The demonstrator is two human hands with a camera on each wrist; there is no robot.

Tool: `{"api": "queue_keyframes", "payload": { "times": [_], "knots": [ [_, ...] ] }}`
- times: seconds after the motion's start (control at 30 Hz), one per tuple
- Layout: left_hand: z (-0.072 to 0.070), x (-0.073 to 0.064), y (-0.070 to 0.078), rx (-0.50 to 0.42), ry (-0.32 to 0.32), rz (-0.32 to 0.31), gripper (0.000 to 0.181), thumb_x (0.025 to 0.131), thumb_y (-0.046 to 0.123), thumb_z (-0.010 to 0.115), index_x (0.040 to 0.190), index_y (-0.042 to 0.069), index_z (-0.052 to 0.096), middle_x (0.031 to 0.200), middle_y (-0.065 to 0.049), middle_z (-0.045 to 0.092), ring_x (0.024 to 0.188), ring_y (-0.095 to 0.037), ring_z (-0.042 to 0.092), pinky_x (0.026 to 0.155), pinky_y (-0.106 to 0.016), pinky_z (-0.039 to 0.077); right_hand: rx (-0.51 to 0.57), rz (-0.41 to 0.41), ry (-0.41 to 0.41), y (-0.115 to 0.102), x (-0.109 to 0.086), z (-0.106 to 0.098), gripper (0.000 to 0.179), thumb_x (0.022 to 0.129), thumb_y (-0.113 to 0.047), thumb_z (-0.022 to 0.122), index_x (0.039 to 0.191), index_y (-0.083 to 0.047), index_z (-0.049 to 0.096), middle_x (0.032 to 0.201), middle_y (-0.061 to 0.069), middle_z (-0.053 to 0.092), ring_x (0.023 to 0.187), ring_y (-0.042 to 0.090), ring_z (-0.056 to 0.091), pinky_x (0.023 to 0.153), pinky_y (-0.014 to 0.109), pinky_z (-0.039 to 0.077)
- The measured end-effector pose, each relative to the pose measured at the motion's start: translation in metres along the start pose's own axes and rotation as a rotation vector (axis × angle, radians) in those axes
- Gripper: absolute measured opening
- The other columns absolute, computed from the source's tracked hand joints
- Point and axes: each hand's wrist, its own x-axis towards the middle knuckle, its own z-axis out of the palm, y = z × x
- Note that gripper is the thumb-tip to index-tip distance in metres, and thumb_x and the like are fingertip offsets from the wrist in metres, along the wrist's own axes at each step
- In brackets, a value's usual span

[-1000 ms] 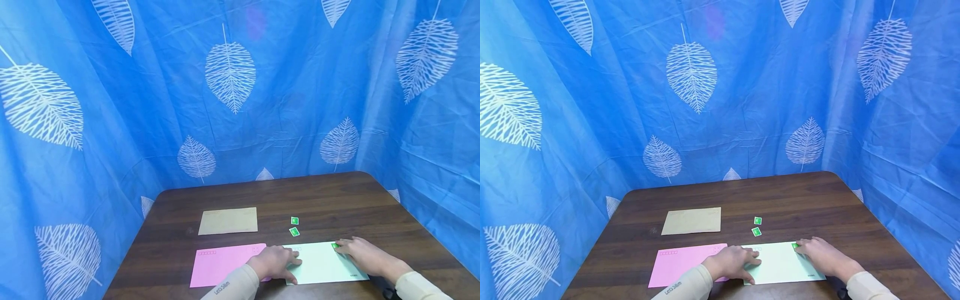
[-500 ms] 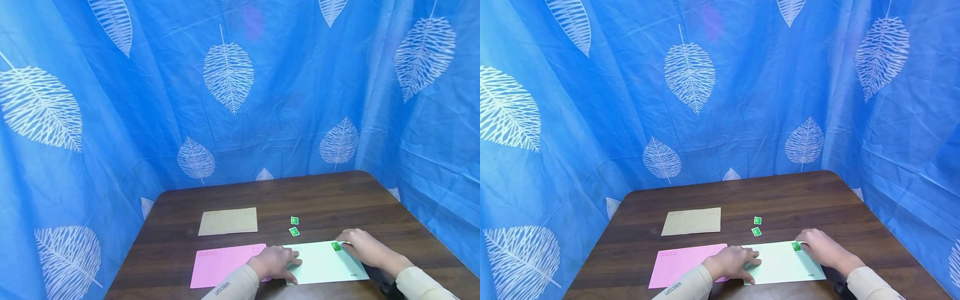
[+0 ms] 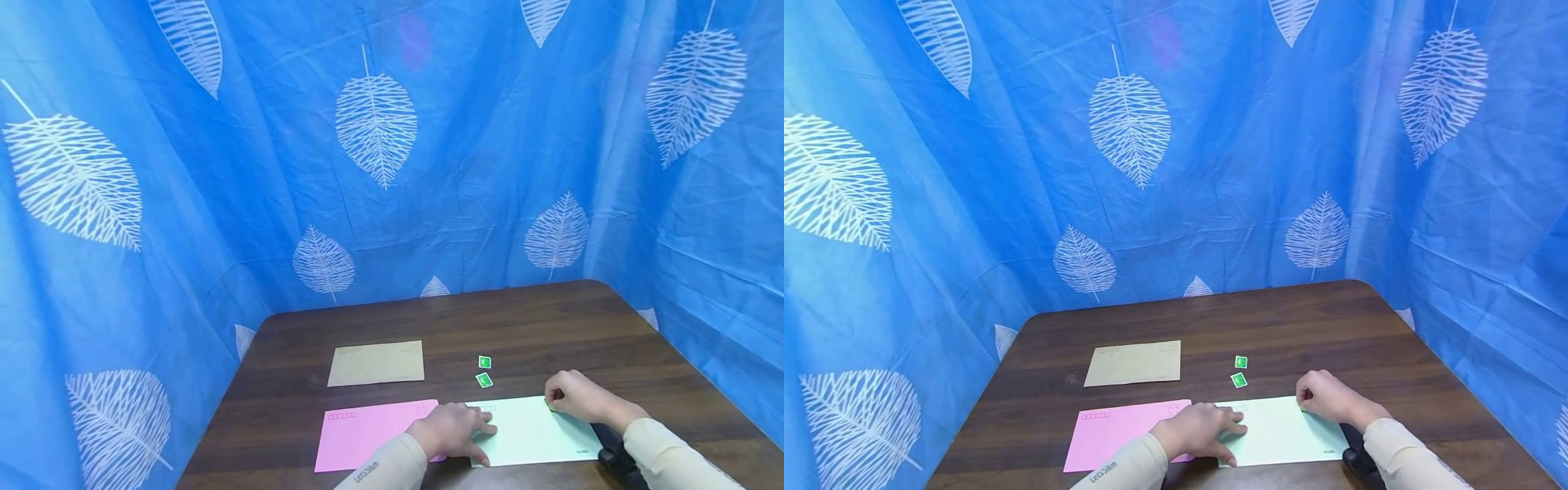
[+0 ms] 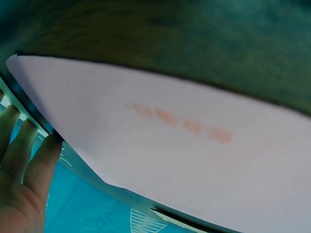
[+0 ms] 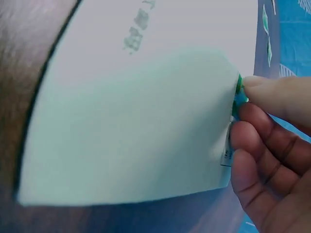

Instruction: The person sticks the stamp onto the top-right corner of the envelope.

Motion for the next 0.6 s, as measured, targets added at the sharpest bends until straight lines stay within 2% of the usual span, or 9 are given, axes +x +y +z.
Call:
{"api": "queue_keyframes", "payload": {
  "times": [0.3,0.6],
  "knots": [
    [-0.0011,0.0,0.0001,0.001,-0.001,-0.006,0.06,0.078,0.061,0.074,0.133,0.041,0.063,0.141,0.021,0.059,0.121,-0.004,0.062,0.088,-0.019,0.054,-0.03,0.006,0.011,0.001,0.0028,0.0023,0.022,0.084,0.004,0.07,0.072,-0.013,0.064,0.068,-0.01,0.053,0.06,0.0,0.04,0.053,0.02,0.035],
    [-0.0011,-0.0007,-0.0001,0.002,0.008,0.006,0.06,0.077,0.061,0.075,0.132,0.039,0.064,0.14,0.019,0.06,0.123,-0.005,0.062,0.093,-0.018,0.052,0.03,0.096,0.005,0.0044,0.005,0.0025,0.016,0.083,0.004,0.071,0.079,-0.01,0.065,0.074,-0.004,0.055,0.066,0.006,0.045,0.056,0.021,0.039]
  ]
}}
